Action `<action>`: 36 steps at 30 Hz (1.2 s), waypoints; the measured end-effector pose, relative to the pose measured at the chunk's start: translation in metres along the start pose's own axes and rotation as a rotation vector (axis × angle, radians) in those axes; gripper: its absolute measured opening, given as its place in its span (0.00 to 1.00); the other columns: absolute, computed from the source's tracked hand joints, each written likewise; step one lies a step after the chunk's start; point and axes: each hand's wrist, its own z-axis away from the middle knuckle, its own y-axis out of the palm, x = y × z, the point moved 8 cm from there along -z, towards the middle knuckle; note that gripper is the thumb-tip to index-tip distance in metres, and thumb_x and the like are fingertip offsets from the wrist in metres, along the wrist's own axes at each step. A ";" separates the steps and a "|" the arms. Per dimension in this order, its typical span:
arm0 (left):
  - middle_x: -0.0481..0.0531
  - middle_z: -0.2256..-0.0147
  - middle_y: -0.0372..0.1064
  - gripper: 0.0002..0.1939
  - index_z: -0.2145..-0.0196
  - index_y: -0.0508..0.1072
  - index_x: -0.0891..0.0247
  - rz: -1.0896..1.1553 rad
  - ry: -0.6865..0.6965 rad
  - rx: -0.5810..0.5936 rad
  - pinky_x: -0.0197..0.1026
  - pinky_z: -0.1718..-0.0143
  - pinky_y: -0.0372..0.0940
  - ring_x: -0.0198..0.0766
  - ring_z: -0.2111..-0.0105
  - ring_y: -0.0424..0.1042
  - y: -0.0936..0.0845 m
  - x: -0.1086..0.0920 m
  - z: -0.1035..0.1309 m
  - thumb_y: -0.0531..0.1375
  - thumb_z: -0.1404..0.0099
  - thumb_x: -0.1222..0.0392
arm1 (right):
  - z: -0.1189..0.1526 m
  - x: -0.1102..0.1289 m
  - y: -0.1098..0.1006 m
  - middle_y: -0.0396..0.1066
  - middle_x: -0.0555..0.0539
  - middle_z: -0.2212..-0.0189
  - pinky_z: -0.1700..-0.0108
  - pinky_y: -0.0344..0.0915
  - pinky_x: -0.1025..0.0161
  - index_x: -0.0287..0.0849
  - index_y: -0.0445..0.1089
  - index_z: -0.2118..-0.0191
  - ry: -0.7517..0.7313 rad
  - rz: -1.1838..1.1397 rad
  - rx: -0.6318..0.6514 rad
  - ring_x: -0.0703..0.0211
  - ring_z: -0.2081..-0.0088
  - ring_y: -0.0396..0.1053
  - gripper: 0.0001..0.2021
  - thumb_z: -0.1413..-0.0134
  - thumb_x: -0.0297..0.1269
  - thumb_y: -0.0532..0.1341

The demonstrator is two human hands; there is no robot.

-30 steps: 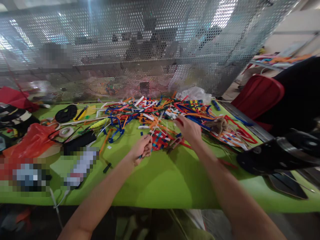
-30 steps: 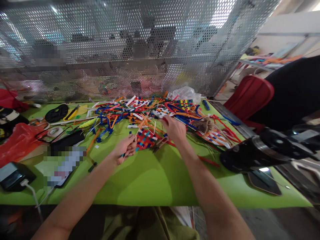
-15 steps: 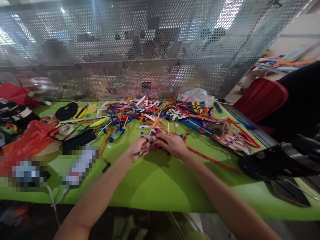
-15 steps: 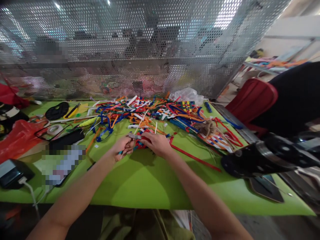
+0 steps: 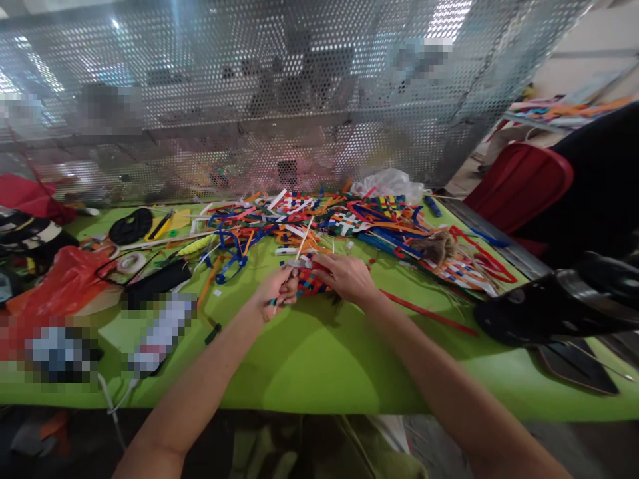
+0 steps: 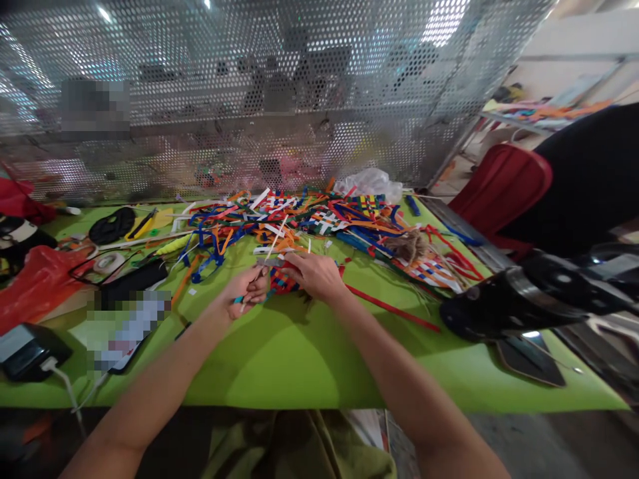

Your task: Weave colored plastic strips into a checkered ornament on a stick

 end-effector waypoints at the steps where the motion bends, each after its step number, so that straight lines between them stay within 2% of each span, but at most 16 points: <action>1: 0.35 0.87 0.43 0.12 0.70 0.60 0.62 0.000 -0.002 0.016 0.28 0.87 0.43 0.23 0.91 0.39 0.002 0.000 0.002 0.54 0.32 0.54 | -0.001 -0.012 -0.003 0.77 0.45 0.59 0.72 0.50 0.63 0.49 0.71 0.49 0.059 -0.001 -0.015 0.55 0.66 0.71 0.24 0.35 0.55 0.46; 5: 0.35 0.87 0.43 0.14 0.69 0.61 0.61 -0.051 -0.001 0.078 0.29 0.87 0.44 0.23 0.91 0.40 0.010 0.003 0.006 0.55 0.33 0.49 | 0.007 -0.072 -0.024 0.77 0.45 0.63 0.72 0.51 0.63 0.47 0.72 0.52 0.393 -0.002 -0.148 0.54 0.68 0.71 0.20 0.36 0.51 0.49; 7: 0.35 0.87 0.45 0.14 0.69 0.61 0.61 -0.085 0.021 0.037 0.29 0.87 0.45 0.23 0.91 0.41 0.007 0.002 0.004 0.55 0.32 0.49 | 0.011 -0.081 -0.032 0.77 0.45 0.64 0.72 0.53 0.64 0.46 0.72 0.52 0.434 -0.054 -0.204 0.54 0.68 0.70 0.20 0.37 0.51 0.50; 9: 0.35 0.87 0.47 0.14 0.69 0.61 0.62 -0.128 0.046 -0.040 0.29 0.87 0.47 0.23 0.92 0.42 -0.001 0.000 0.001 0.54 0.32 0.50 | 0.011 -0.069 -0.028 0.77 0.46 0.66 0.72 0.55 0.65 0.47 0.72 0.51 0.370 -0.141 -0.172 0.56 0.71 0.70 0.21 0.37 0.51 0.50; 11: 0.35 0.87 0.49 0.14 0.69 0.61 0.62 -0.182 0.068 -0.110 0.29 0.86 0.51 0.23 0.92 0.44 -0.008 -0.001 -0.002 0.54 0.32 0.50 | 0.009 -0.039 -0.015 0.77 0.48 0.67 0.71 0.57 0.65 0.48 0.72 0.51 0.244 -0.205 -0.074 0.58 0.72 0.70 0.21 0.37 0.52 0.50; 14: 0.35 0.88 0.50 0.14 0.70 0.61 0.61 -0.255 0.092 -0.184 0.31 0.85 0.55 0.24 0.93 0.45 -0.014 -0.003 -0.004 0.54 0.32 0.50 | 0.008 0.007 0.001 0.78 0.48 0.61 0.69 0.58 0.65 0.51 0.72 0.50 0.049 -0.189 0.028 0.56 0.66 0.73 0.20 0.37 0.53 0.50; 16: 0.35 0.88 0.49 0.14 0.71 0.60 0.61 -0.286 0.103 -0.206 0.31 0.85 0.56 0.24 0.93 0.45 -0.015 -0.004 -0.004 0.55 0.33 0.49 | 0.008 0.019 0.007 0.78 0.48 0.59 0.69 0.58 0.65 0.51 0.71 0.50 0.005 -0.155 0.054 0.55 0.64 0.74 0.20 0.36 0.54 0.49; 18: 0.34 0.88 0.49 0.15 0.71 0.60 0.61 -0.312 0.109 -0.194 0.31 0.85 0.56 0.24 0.93 0.45 -0.012 -0.004 -0.002 0.56 0.34 0.47 | 0.008 0.013 0.006 0.78 0.48 0.60 0.69 0.58 0.64 0.51 0.71 0.50 0.037 -0.130 0.048 0.55 0.64 0.74 0.21 0.36 0.54 0.48; 23: 0.35 0.87 0.49 0.15 0.70 0.61 0.61 -0.366 0.123 -0.098 0.30 0.85 0.56 0.23 0.92 0.47 -0.001 -0.003 0.002 0.54 0.33 0.47 | 0.008 -0.034 -0.011 0.78 0.46 0.62 0.69 0.59 0.63 0.49 0.72 0.50 0.247 -0.086 -0.043 0.53 0.66 0.74 0.22 0.36 0.54 0.49; 25: 0.35 0.87 0.49 0.15 0.69 0.61 0.61 -0.378 0.132 -0.085 0.30 0.85 0.56 0.23 0.92 0.47 0.000 -0.003 0.003 0.53 0.32 0.47 | 0.009 -0.042 -0.015 0.78 0.45 0.63 0.69 0.59 0.63 0.48 0.72 0.51 0.287 -0.090 -0.071 0.52 0.66 0.73 0.22 0.36 0.54 0.49; 27: 0.35 0.87 0.49 0.15 0.69 0.61 0.61 -0.384 0.149 -0.082 0.30 0.85 0.56 0.24 0.92 0.47 -0.001 -0.004 0.002 0.53 0.32 0.47 | 0.009 -0.036 -0.015 0.78 0.46 0.63 0.69 0.58 0.64 0.48 0.72 0.51 0.258 -0.123 -0.075 0.53 0.66 0.73 0.22 0.36 0.54 0.49; 32: 0.35 0.86 0.49 0.15 0.69 0.60 0.61 -0.379 0.181 -0.158 0.31 0.85 0.56 0.24 0.92 0.47 -0.010 -0.006 -0.001 0.54 0.33 0.47 | 0.010 0.010 -0.001 0.78 0.48 0.63 0.69 0.58 0.65 0.50 0.71 0.50 0.027 -0.184 0.031 0.56 0.67 0.73 0.21 0.36 0.54 0.48; 34: 0.35 0.86 0.49 0.15 0.69 0.60 0.61 -0.381 0.163 -0.173 0.31 0.85 0.56 0.24 0.92 0.46 -0.010 -0.006 0.000 0.53 0.32 0.48 | 0.010 0.013 0.001 0.78 0.47 0.62 0.69 0.57 0.64 0.50 0.71 0.51 0.030 -0.166 0.037 0.55 0.67 0.73 0.21 0.36 0.54 0.48; 36: 0.35 0.87 0.48 0.15 0.69 0.60 0.61 -0.381 0.143 -0.150 0.31 0.85 0.55 0.24 0.91 0.46 -0.006 -0.005 0.002 0.53 0.32 0.47 | 0.009 0.000 -0.003 0.78 0.46 0.62 0.69 0.56 0.64 0.50 0.71 0.50 0.104 -0.145 -0.004 0.55 0.67 0.72 0.22 0.36 0.54 0.48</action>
